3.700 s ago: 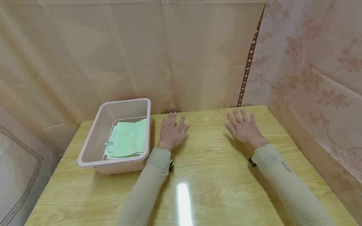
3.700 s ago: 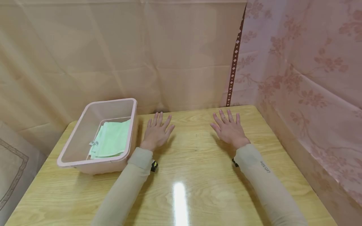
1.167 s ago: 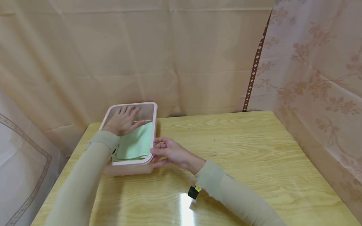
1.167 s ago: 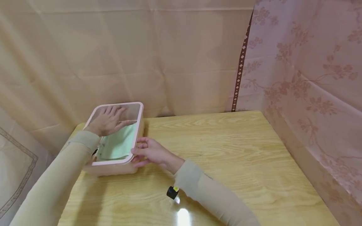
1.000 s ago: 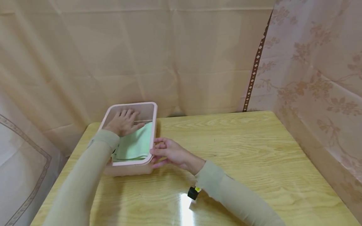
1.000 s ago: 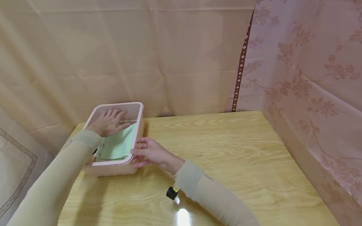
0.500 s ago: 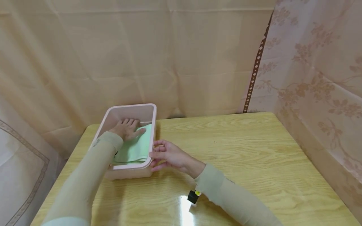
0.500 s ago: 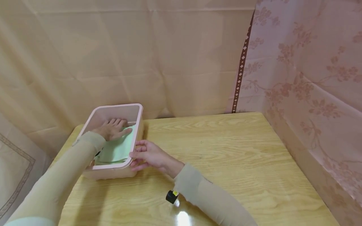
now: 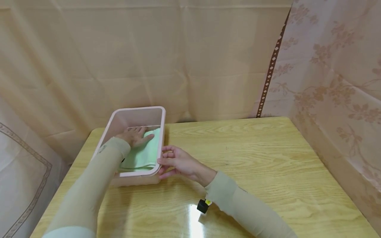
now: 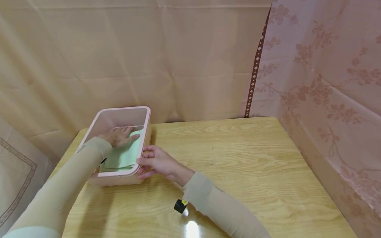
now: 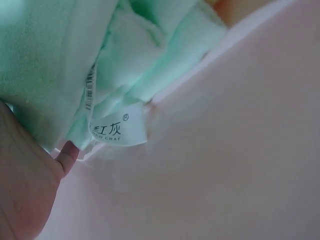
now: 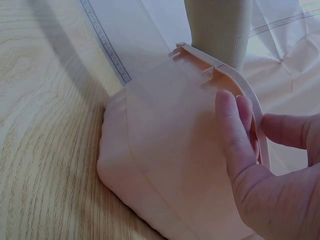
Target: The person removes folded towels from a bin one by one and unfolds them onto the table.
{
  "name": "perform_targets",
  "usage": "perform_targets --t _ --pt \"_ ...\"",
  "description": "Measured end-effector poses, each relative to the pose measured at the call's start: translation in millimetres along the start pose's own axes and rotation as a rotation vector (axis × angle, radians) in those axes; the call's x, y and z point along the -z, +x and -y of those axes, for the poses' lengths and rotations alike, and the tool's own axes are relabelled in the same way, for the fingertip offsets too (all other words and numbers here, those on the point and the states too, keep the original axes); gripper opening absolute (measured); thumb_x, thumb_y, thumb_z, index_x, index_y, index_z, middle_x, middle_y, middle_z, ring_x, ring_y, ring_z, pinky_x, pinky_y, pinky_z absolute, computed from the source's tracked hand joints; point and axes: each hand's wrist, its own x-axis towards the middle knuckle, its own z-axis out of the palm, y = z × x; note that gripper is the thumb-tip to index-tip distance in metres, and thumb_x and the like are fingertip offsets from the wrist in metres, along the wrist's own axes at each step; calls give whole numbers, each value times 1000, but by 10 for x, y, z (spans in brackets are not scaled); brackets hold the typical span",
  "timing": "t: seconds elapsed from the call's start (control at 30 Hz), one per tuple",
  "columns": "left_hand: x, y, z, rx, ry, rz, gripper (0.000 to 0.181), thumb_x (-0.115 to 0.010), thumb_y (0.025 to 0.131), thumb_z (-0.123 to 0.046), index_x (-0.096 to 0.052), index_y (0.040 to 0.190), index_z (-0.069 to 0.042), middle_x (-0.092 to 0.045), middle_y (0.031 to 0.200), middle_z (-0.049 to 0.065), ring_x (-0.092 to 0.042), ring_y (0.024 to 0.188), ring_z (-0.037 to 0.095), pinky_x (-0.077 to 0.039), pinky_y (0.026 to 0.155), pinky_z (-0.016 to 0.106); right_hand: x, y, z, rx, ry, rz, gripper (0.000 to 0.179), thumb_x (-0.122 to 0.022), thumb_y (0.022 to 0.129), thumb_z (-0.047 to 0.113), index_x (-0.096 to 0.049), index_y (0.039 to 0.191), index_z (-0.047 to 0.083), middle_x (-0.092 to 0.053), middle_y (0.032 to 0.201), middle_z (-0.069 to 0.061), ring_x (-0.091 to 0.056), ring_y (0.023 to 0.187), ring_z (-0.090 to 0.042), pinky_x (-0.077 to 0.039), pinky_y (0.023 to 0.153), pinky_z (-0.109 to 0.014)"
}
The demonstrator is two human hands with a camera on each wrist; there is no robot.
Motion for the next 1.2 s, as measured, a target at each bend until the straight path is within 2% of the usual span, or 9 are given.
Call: perform_targets --t 0.17,0.3,0.4,0.5,0.67,0.77,0.9,1.07,1.2 --pt "15 -38 -25 16 27 -1 81 -24 104 -64 -39 146 4 -41 150 31 -35 139 51 -25 115 61 -7 -17 -8 -4 3 12 47 -58 102 1 -35 143 1 -58 122 -22 -68 75 -19 -60 79 -47" --pt "-2 -49 1 13 65 -35 83 -23 105 -64 -44 136 10 -50 135 34 -45 128 50 -32 110 60 -11 -29 -9 -8 0 11 47 -57 102 1 -34 143 2 -57 125 -23 -68 75 -18 -60 79 -46" --pt "-40 -26 50 -7 84 -73 81 -24 104 -64 -48 124 10 -54 118 29 -50 112 46 -38 102 58 -13 -32 -9 -12 -3 7 48 -57 102 1 -35 144 2 -56 127 -24 -68 75 -19 -60 79 -46" --pt "-72 2 100 -35 95 -111 73 -27 106 -61 -48 113 9 -51 102 23 -48 98 41 -41 93 56 -13 -34 -12 -16 -5 5 47 -57 102 1 -35 144 2 -55 128 -25 -68 76 -19 -60 79 -46" --pt "-58 -9 132 -67 78 -163 59 -30 108 -54 -45 101 3 -46 93 17 -46 90 37 -40 88 54 -18 -43 -14 -24 -4 10 47 -57 102 1 -35 143 3 -55 127 -24 -68 76 -18 -60 79 -46" --pt "-8 -34 109 -76 78 -233 52 -34 109 -49 -45 98 0 -49 89 17 -51 88 38 -44 85 54 -17 -46 -19 -26 -3 12 46 -57 102 1 -35 143 3 -57 123 -21 -68 76 -19 -60 79 -46" --pt "70 -57 61 -85 127 -336 44 -39 110 -41 -45 96 0 -52 86 16 -57 86 38 -49 78 54 -20 -54 -19 -23 -1 7 47 -57 102 1 -35 143 3 -59 116 -16 -67 76 -19 -60 79 -47" --pt "131 -59 57 -96 208 -424 42 -40 110 -39 -46 96 0 -53 85 15 -57 84 37 -50 73 52 -24 -60 -21 -18 -3 11 48 -57 102 1 -34 144 3 -59 116 -15 -67 76 -19 -60 79 -48" --pt "149 -40 79 -105 243 -480 42 -40 110 -39 -47 95 0 -54 84 16 -57 82 37 -49 72 52 -25 -62 -24 -16 1 17 47 -56 102 1 -33 143 4 -60 109 -9 -67 76 -18 -60 79 -48"
